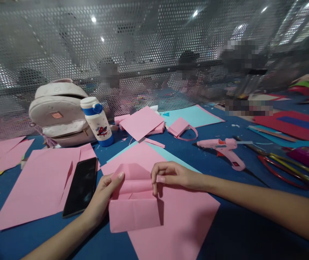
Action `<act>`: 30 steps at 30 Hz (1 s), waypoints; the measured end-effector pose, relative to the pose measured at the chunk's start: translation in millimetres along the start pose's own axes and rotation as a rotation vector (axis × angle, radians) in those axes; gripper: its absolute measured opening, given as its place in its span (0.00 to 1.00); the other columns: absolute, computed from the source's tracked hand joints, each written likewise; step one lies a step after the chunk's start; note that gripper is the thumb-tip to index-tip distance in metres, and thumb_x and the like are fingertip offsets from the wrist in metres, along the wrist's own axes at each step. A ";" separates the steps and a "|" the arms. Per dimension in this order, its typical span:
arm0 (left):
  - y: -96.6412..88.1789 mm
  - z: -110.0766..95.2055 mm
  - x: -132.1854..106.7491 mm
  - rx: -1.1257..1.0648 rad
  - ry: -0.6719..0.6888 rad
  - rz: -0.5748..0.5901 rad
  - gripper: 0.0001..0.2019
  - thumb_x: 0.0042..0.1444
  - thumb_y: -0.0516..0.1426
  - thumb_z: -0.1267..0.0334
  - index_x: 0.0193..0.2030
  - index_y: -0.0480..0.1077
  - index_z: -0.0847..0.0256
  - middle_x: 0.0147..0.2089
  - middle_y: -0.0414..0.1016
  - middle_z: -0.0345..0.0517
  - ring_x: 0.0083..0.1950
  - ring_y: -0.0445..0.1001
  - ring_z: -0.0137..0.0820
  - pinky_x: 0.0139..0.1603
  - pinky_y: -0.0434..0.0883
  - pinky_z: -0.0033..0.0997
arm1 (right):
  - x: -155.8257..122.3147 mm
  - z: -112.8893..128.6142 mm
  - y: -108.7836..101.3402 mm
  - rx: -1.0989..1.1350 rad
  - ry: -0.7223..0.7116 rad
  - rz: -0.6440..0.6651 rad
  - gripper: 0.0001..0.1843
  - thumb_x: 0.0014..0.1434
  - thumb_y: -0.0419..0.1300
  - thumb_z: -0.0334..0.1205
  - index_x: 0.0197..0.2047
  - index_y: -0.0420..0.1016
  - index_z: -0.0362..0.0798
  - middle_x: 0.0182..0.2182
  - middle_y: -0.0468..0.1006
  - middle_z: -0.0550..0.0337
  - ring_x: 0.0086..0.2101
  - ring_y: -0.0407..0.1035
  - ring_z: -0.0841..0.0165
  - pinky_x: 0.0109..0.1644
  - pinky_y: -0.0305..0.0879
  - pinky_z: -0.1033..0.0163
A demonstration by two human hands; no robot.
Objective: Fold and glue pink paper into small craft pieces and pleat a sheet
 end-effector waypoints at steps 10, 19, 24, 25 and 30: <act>2.1 -2.8 -0.9 -0.033 -0.023 -0.016 0.30 0.46 0.68 0.46 0.14 0.55 0.60 0.17 0.49 0.31 0.20 0.46 0.20 0.21 0.51 0.21 | -0.4 9.8 -1.4 -0.061 -0.038 -0.022 0.16 0.68 0.52 0.46 0.42 0.73 0.42 0.35 0.83 0.47 0.40 0.76 0.59 0.51 0.65 0.51; 3.7 -4.0 -0.3 -0.015 -0.055 0.021 0.32 0.46 0.67 0.42 0.13 0.53 0.60 0.17 0.47 0.30 0.20 0.46 0.20 0.21 0.48 0.22 | 0.2 4.0 -0.5 0.001 -0.009 0.013 0.12 0.66 0.59 0.45 0.43 0.71 0.43 0.31 0.82 0.52 0.33 0.78 0.64 0.42 0.72 0.55; 1.3 1.5 1.7 -0.006 -0.075 0.025 0.33 0.46 0.67 0.41 0.14 0.52 0.60 0.17 0.50 0.31 0.20 0.47 0.20 0.21 0.47 0.22 | 0.7 2.8 -1.2 -0.041 -0.014 0.010 0.12 0.65 0.61 0.44 0.41 0.74 0.42 0.31 0.82 0.52 0.36 0.78 0.65 0.46 0.72 0.56; 0.8 2.4 2.0 -0.008 -0.081 0.023 0.32 0.46 0.67 0.42 0.14 0.53 0.60 0.17 0.50 0.31 0.20 0.48 0.20 0.22 0.48 0.22 | 0.7 2.8 -1.7 -0.058 -0.019 0.004 0.12 0.65 0.61 0.44 0.41 0.74 0.41 0.32 0.82 0.52 0.37 0.78 0.65 0.47 0.72 0.56; -0.6 2.3 3.6 -0.022 -0.088 0.006 0.33 0.45 0.68 0.41 0.14 0.52 0.60 0.17 0.48 0.31 0.20 0.46 0.20 0.21 0.46 0.22 | 0.3 2.3 -2.1 -0.109 -0.022 -0.004 0.09 0.63 0.63 0.41 0.40 0.77 0.42 0.35 0.83 0.51 0.41 0.78 0.65 0.51 0.70 0.57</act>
Point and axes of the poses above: each hand's wrist, its own x-axis towards the middle knuckle, its own y-axis out of the palm, z = x × y, the point moved 5 cm from there along x, towards the middle knuckle
